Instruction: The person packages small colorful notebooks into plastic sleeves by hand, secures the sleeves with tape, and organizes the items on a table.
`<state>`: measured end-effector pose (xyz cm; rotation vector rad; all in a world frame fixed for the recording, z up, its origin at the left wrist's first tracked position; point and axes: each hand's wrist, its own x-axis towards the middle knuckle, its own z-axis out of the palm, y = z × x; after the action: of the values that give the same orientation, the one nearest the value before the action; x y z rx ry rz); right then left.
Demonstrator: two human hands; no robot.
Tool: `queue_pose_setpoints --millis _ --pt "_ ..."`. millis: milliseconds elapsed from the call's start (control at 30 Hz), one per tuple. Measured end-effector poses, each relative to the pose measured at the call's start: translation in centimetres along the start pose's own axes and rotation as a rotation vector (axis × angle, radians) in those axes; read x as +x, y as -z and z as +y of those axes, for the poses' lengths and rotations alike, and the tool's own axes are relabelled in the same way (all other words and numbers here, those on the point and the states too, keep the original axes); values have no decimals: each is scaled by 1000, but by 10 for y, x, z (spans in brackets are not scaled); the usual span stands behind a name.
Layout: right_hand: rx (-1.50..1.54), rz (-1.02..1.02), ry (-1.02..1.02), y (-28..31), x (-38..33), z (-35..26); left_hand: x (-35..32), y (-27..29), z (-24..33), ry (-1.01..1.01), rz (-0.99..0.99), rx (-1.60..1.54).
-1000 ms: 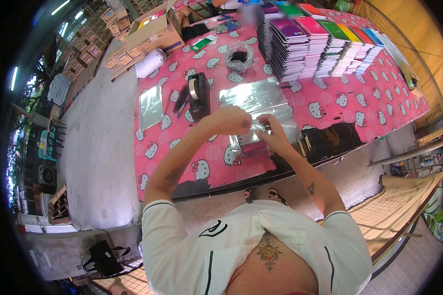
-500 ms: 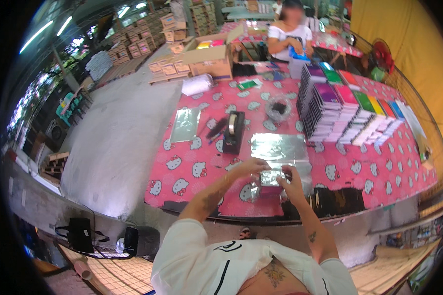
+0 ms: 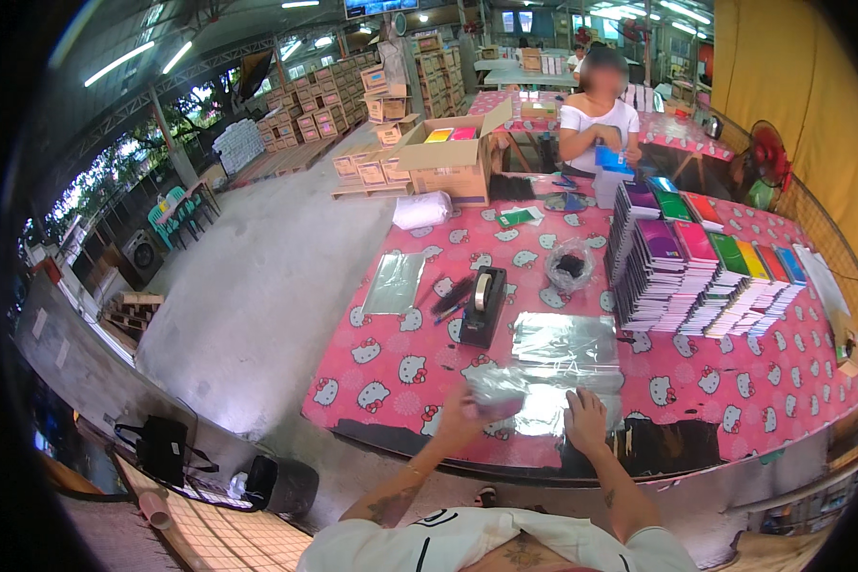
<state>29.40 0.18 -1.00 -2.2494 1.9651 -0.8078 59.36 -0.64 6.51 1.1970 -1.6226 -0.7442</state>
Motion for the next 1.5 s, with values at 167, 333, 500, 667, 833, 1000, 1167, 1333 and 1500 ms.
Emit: queue_pose_setpoints --millis 167,333,500,667,833,1000,1167,1333,1500 --pt "13 2 -33 5 0 0 58 98 -98 486 599 -95" --pt "18 16 -20 10 -1 -5 102 173 -177 636 801 -449" --pt "72 -26 -47 18 3 -5 126 147 -156 838 886 355" --pt "214 -77 -82 15 4 9 94 1 -72 -56 566 788" --pt "995 6 -130 9 18 59 58 -173 0 39 -455 530" --pt "649 124 -21 82 34 143 25 -222 17 -54 -353 849" --pt "387 14 -12 86 54 251 38 -233 18 -26 -425 873" --pt "330 -6 73 93 57 258 54 -229 18 169 -536 999" --pt "404 -20 36 98 59 267 85 -258 53 183 -345 988"
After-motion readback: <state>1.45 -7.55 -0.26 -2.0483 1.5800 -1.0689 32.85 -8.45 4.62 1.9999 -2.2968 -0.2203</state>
